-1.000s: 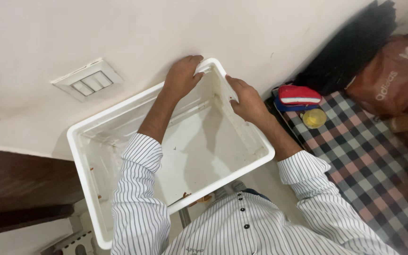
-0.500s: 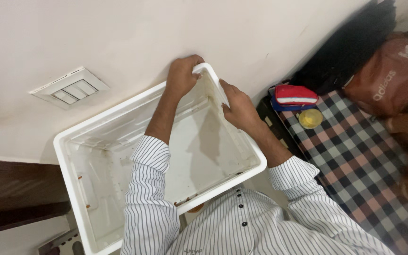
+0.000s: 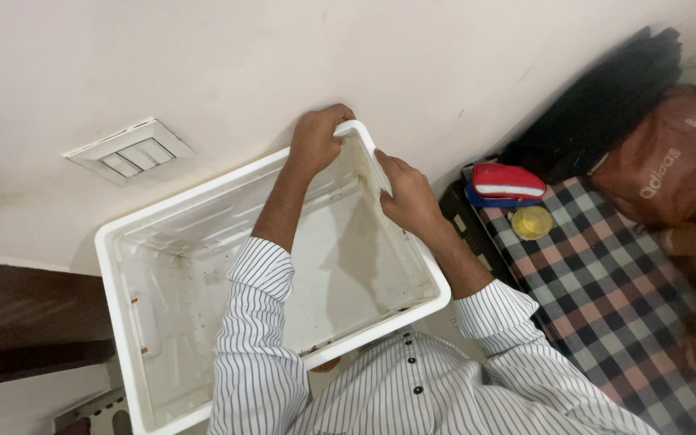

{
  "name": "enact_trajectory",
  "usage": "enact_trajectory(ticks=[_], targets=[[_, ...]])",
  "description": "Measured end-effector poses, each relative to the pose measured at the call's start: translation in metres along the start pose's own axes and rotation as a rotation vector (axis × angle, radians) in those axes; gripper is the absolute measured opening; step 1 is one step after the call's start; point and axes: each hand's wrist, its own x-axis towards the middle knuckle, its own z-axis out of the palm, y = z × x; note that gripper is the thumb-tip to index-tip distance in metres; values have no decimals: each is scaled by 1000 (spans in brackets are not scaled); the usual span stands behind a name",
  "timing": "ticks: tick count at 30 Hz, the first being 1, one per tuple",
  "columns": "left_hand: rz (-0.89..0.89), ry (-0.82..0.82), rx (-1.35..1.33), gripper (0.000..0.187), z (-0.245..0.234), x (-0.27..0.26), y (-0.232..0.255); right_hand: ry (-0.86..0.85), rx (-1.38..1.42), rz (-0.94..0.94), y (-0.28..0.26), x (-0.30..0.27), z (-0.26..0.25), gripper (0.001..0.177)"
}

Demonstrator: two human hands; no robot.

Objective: The person repeatedly picks up white plastic crate lids and frames, then places them onto a stack of crates. The person opens and closes the top crate lid multiple times during the process.

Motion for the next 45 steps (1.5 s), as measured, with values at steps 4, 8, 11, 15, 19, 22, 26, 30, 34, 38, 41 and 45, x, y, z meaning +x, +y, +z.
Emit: enact_trajectory(ticks=[4, 8, 11, 15, 19, 22, 26, 30, 34, 38, 41, 45], targets=[[11, -38, -176, 43, -5, -8, -4, -11, -23, -26, 0, -1, 3, 68], [105, -37, -156, 51, -5, -17, -8, -30, -57, -32, 1, 0, 8, 67], [99, -66, -156, 55, -3, -16, -12, -15, -73, -46, 4, 1, 9, 66], [122, -55, -140, 56, -3, -16, -15, -25, -59, -3, 5, 2, 11, 66], [158, -26, -171, 55, 2, -19, -21, -10, -47, -23, 10, -2, 13, 66], [207, 4, -131, 52, 5, -21, -23, -36, -47, -37, 12, -4, 12, 66], [255, 8, -53, 54, 3, -29, -25, -84, -47, -115, 8, -18, 6, 70], [296, -27, 58, 55, -16, -47, -33, -201, -52, -65, -8, -36, -8, 69], [220, -55, 88, 57, -55, -85, -51, -267, -127, 63, -27, -61, -16, 67], [144, -56, 160, 60, -108, -135, -72, -217, -216, 3, -36, -82, -19, 67], [19, -100, 211, 65, -148, -169, -79, -160, -261, -54, -40, -90, -14, 71], [-112, -193, 204, 77, -181, -200, -82, -129, -357, -48, -41, -96, -7, 76]])
